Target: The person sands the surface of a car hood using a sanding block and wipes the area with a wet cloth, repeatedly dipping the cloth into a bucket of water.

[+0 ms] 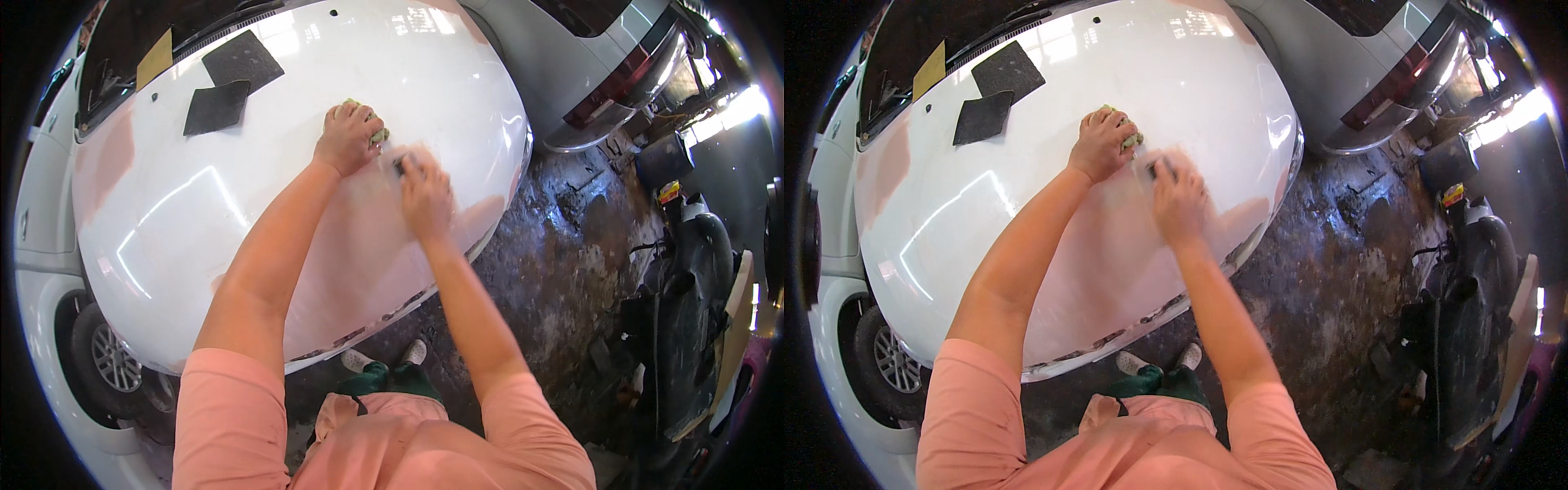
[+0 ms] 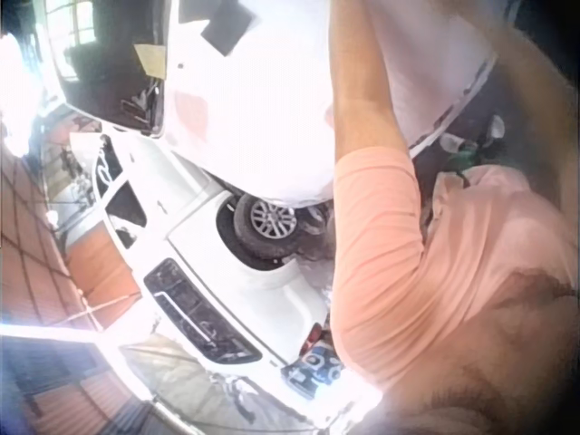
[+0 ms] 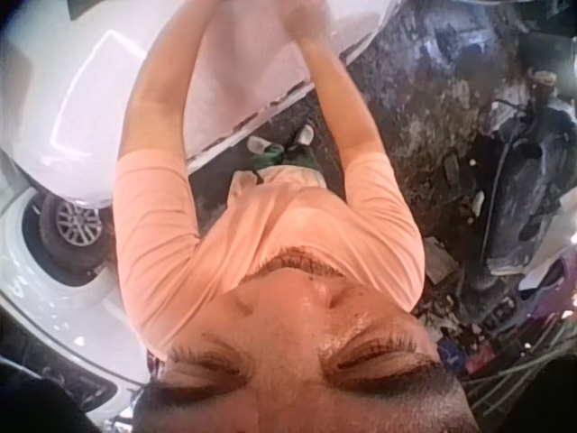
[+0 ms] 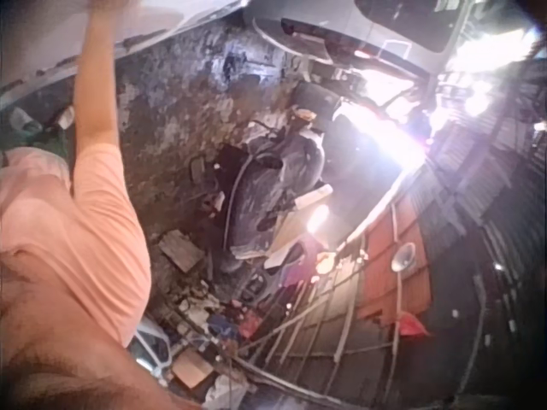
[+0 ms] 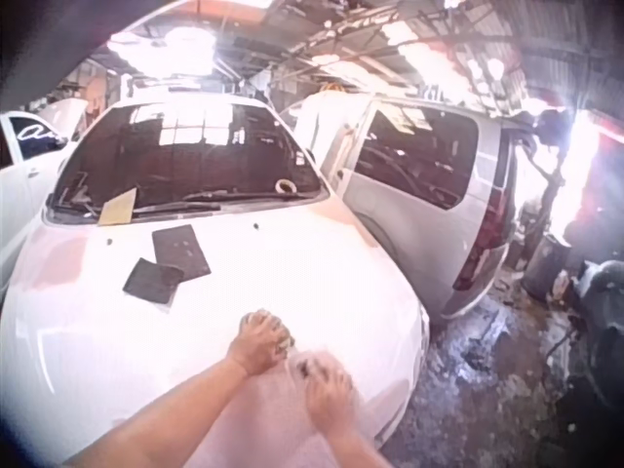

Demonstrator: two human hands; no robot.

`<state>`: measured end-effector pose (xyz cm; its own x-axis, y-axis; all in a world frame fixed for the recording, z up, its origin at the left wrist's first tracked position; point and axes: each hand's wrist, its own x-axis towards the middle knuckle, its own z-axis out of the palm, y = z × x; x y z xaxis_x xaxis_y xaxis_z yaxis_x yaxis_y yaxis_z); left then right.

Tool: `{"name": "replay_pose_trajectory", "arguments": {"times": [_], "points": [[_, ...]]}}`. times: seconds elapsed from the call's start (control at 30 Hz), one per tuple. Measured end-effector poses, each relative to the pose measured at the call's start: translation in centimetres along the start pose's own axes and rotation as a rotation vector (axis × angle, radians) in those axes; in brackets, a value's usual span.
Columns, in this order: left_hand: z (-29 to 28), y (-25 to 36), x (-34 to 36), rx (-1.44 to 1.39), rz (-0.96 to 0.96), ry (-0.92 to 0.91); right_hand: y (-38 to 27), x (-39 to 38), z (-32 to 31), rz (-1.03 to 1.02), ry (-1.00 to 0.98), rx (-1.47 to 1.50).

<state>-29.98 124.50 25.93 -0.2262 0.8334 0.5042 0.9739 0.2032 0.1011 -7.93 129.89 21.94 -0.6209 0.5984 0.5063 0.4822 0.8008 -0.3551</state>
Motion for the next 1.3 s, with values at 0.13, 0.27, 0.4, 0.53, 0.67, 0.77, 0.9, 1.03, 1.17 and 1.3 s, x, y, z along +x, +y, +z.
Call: {"name": "replay_pose_trajectory", "arguments": {"times": [0.13,0.27,0.4,0.53,0.67,0.77,0.9,1.03,1.17,1.3], "points": [[-0.4,0.9,0.7,-0.025,-0.004,-0.027,1.8,1.1,0.4,0.033,0.044,0.002],[-0.5,0.3,0.0,0.036,-0.027,-0.033,0.3,-4.8,-1.1,-0.044,-0.021,0.087],[-0.1,0.5,0.6,0.010,-0.003,-0.006,2.8,2.3,-0.6,0.135,-0.033,0.034],[-0.4,0.5,0.4,0.018,-0.018,-0.008,1.6,-3.8,0.2,-0.013,0.064,0.053],[-0.3,0.4,0.3,0.011,-0.003,0.027,3.0,-1.8,-0.8,0.039,0.011,0.098],[-0.5,1.1,0.8,-0.001,-0.004,-0.003,4.2,-0.2,-0.8,0.138,0.063,0.079],[-0.7,0.7,0.3,0.026,-0.041,-0.054,2.0,-8.4,-0.5,0.019,0.093,0.113],[-0.5,1.2,0.6,0.025,-0.016,-0.024,4.3,-7.7,-1.8,0.060,0.103,0.167],[0.8,1.0,1.1,0.016,0.034,0.032,5.6,-7.4,-1.3,0.253,0.175,0.147],[0.0,0.0,0.4,0.075,0.011,-0.008,1.4,-16.2,-1.5,0.245,0.178,0.280]]}}
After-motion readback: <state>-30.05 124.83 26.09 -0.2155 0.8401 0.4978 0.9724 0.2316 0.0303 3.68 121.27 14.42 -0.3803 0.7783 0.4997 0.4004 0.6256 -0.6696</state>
